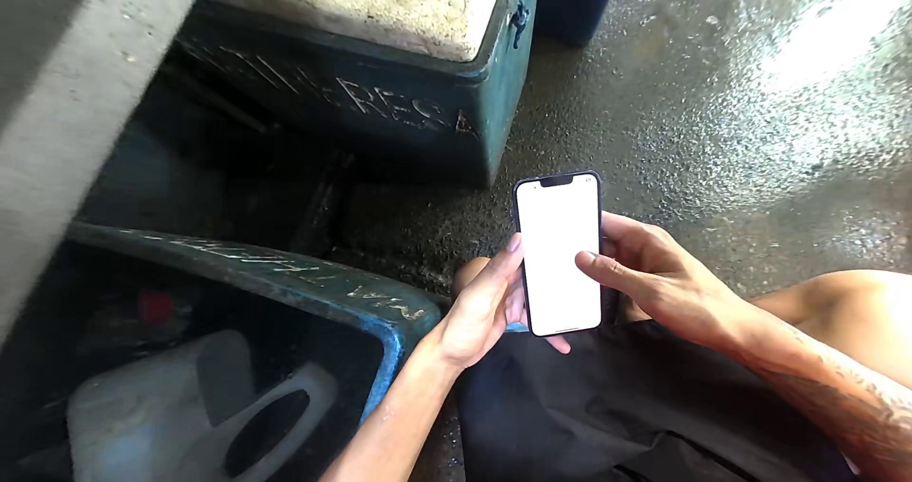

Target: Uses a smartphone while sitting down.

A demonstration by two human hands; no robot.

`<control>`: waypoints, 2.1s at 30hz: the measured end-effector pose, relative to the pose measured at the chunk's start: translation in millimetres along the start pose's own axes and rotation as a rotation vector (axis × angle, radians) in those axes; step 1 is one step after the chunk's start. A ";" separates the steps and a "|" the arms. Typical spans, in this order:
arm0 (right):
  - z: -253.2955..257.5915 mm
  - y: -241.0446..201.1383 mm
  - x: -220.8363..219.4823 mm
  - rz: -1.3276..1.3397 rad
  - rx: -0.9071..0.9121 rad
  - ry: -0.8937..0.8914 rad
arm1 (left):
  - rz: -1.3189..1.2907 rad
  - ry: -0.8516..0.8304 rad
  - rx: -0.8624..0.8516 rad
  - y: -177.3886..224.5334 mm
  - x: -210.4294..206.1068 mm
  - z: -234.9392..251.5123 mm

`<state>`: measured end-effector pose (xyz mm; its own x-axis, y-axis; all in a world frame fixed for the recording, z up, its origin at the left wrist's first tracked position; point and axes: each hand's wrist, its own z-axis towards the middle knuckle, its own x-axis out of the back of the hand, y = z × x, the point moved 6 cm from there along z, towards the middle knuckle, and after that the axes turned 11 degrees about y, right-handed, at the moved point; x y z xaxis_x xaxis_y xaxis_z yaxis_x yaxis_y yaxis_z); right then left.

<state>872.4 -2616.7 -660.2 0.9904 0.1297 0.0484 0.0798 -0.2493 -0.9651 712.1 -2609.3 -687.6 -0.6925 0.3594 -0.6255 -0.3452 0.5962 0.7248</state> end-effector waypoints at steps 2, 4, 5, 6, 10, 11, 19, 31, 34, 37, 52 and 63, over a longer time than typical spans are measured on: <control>-0.2 0.0 -0.2 0.009 -0.005 -0.007 | -0.008 0.005 -0.004 0.0 0.2 0.1; -0.3 -0.2 -0.5 0.014 -0.003 -0.008 | -0.013 0.004 -0.006 0.2 0.2 0.0; -0.4 -0.4 -0.5 0.017 -0.004 -0.007 | -0.011 0.001 -0.006 0.2 0.2 -0.1; -0.4 -0.5 -0.5 0.013 -0.007 -0.005 | -0.009 0.000 -0.004 0.3 0.0 -0.1; 0.3 -0.3 0.1 0.010 -0.017 -0.003 | -0.006 -0.012 0.003 0.2 -0.1 -0.1; 0.3 0.2 0.3 0.005 -0.015 -0.002 | -0.003 -0.017 0.003 0.0 -0.3 -0.2; 0.7 0.4 1.2 -0.013 0.006 0.012 | -0.008 -0.013 0.006 -0.7 0.2 0.2; -0.3 0.3 0.4 0.008 0.002 -0.004 | -0.007 -0.004 0.003 -0.2 -0.3 -0.2; 0.3 1.2 1.0 0.006 0.003 -0.001 | -0.007 -0.007 0.003 0.1 -0.3 -0.1; 0.6 1.9 1.1 0.008 -0.004 0.001 | -0.001 -0.011 -0.005 0.2 -0.5 0.0; 0.0 1.4 1.2 0.009 0.004 0.005 | 0.003 -0.010 0.000 -0.9 0.0 -0.1; -1.4 -1.1 -0.6 -0.005 0.013 -0.017 | -0.005 -0.015 -0.007 -0.9 0.7 0.1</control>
<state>871.9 -2617.8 -658.8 0.9878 0.1475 0.0489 0.0832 -0.2360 -0.9682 711.9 -2609.5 -688.7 -0.6814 0.3672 -0.6332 -0.3530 0.5930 0.7237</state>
